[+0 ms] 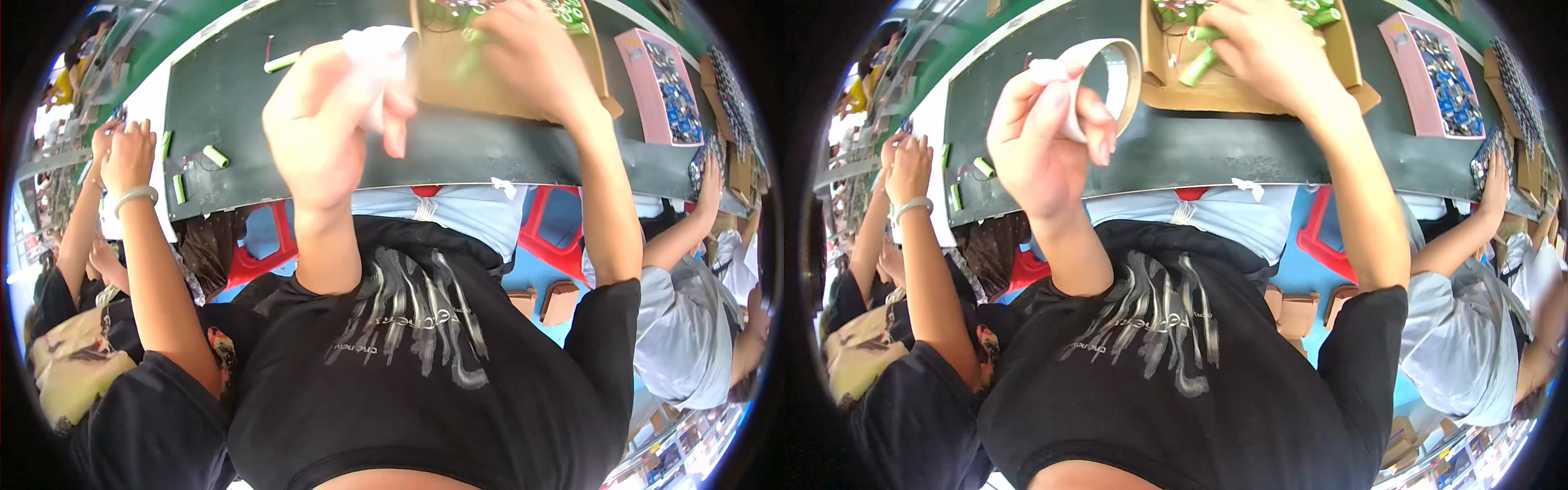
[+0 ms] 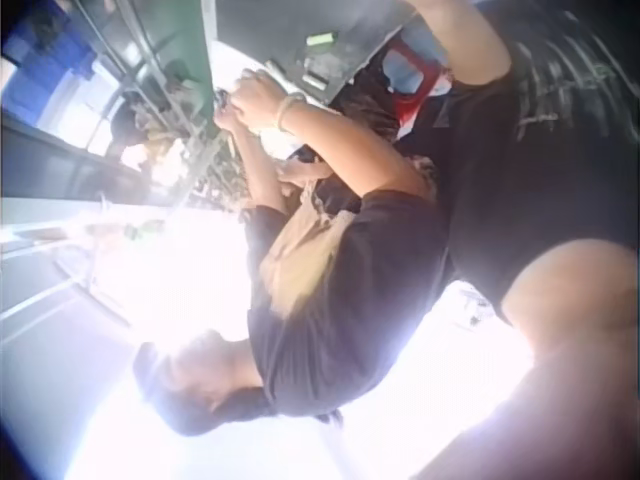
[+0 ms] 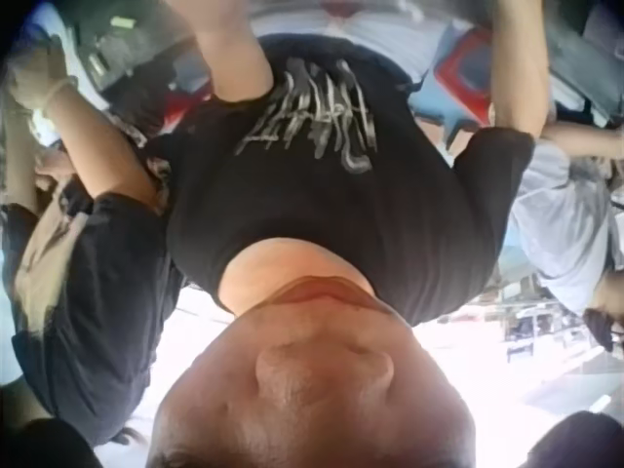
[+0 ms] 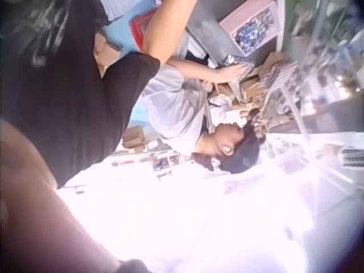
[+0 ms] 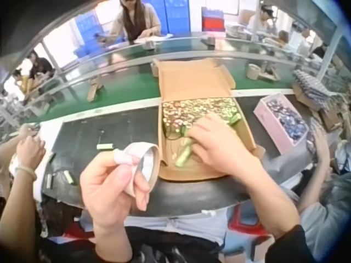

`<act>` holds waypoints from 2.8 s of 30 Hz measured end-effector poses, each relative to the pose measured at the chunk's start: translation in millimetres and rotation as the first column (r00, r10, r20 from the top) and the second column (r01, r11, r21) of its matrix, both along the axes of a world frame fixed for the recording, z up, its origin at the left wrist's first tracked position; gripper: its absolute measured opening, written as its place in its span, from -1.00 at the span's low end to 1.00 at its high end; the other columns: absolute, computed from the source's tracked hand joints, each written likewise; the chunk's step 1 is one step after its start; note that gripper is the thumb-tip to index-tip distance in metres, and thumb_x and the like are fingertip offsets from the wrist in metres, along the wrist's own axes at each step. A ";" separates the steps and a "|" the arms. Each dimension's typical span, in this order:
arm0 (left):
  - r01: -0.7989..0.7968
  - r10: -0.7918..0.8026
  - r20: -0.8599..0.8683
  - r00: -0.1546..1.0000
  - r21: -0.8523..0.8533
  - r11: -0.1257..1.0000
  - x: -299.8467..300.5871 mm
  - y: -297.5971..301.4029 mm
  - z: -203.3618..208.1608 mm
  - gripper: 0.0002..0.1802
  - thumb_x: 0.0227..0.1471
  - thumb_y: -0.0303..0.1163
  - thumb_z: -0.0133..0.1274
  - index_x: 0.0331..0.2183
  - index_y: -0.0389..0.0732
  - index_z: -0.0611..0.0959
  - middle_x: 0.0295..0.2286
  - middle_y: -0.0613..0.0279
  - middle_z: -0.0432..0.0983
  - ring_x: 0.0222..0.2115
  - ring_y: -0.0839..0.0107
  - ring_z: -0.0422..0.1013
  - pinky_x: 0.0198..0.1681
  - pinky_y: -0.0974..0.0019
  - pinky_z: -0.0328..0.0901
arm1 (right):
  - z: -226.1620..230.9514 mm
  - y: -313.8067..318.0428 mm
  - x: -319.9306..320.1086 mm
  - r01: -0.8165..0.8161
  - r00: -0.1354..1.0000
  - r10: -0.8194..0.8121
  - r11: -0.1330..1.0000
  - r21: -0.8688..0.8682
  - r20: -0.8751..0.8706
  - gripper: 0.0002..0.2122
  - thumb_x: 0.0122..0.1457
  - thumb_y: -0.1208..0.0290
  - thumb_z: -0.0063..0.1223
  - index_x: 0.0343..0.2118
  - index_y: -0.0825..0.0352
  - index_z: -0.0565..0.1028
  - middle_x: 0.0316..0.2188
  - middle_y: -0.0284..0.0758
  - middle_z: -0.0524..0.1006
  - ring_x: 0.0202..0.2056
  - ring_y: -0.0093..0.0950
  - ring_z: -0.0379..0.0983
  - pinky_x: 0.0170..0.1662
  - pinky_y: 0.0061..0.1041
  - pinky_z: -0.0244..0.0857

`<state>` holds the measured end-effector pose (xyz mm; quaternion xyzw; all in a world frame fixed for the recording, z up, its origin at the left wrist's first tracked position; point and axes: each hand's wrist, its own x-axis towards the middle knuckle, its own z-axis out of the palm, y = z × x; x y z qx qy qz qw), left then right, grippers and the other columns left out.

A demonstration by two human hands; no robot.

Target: Manually applying small pieces of adhesive tape to the ends of green batteries and organizing them into a container.

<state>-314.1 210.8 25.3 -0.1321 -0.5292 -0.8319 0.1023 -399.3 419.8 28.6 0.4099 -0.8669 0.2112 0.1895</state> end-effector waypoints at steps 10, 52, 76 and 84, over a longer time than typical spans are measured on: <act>-0.034 0.037 0.066 0.997 -0.045 0.998 -2.1 9.6 0.8 -0.81 0.07 -0.46 -0.02 -0.26 -0.35 0.55 -0.59 0.13 0.50 -0.75 0.51 0.36 -0.68 0.50 0.23 | 37.6 14.3 -0.8 0.369 0.863 -0.097 0.790 -0.490 0.495 -0.82 -0.14 0.57 0.20 -0.49 0.35 0.39 -0.59 -0.49 0.35 -0.50 -0.71 0.26 -0.45 -0.68 0.16; 0.345 -0.291 0.230 0.929 -0.247 0.905 26.8 34.2 2.7 -0.34 0.03 -0.61 -0.18 0.16 -0.35 0.01 -0.33 -0.15 0.50 -0.63 0.45 0.41 -0.59 0.48 0.29 | 12.4 -2.6 88.7 0.124 0.858 0.180 0.836 -0.534 0.481 -0.69 -0.14 0.44 0.25 -0.30 0.41 0.48 -0.59 -0.49 0.34 -0.52 -0.69 0.26 -0.49 -0.70 0.13; 0.363 -0.204 0.444 0.873 -0.309 0.879 25.8 46.4 -1.5 -0.89 -0.03 -0.48 0.10 -0.43 -0.33 0.62 -0.53 0.32 0.54 -0.54 0.62 0.40 -0.48 0.52 0.29 | -16.8 23.1 96.4 -0.082 0.821 0.330 0.876 -0.476 0.466 -0.53 0.00 0.31 0.14 -0.04 0.43 0.36 -0.43 -0.23 0.39 -0.39 -0.30 0.32 -0.28 -0.43 0.22; 0.280 -0.143 0.262 0.954 -0.618 0.735 29.3 52.1 -4.8 -0.89 -0.07 -0.47 0.14 -0.41 -0.29 0.58 -0.59 0.34 0.53 -0.58 0.69 0.39 -0.53 0.52 0.27 | -23.9 19.6 106.5 0.438 0.534 0.522 0.501 -0.746 0.665 -0.68 0.03 0.65 -0.06 -0.09 0.40 0.34 -0.53 -0.41 0.44 -0.51 -0.72 0.31 -0.43 -0.70 0.20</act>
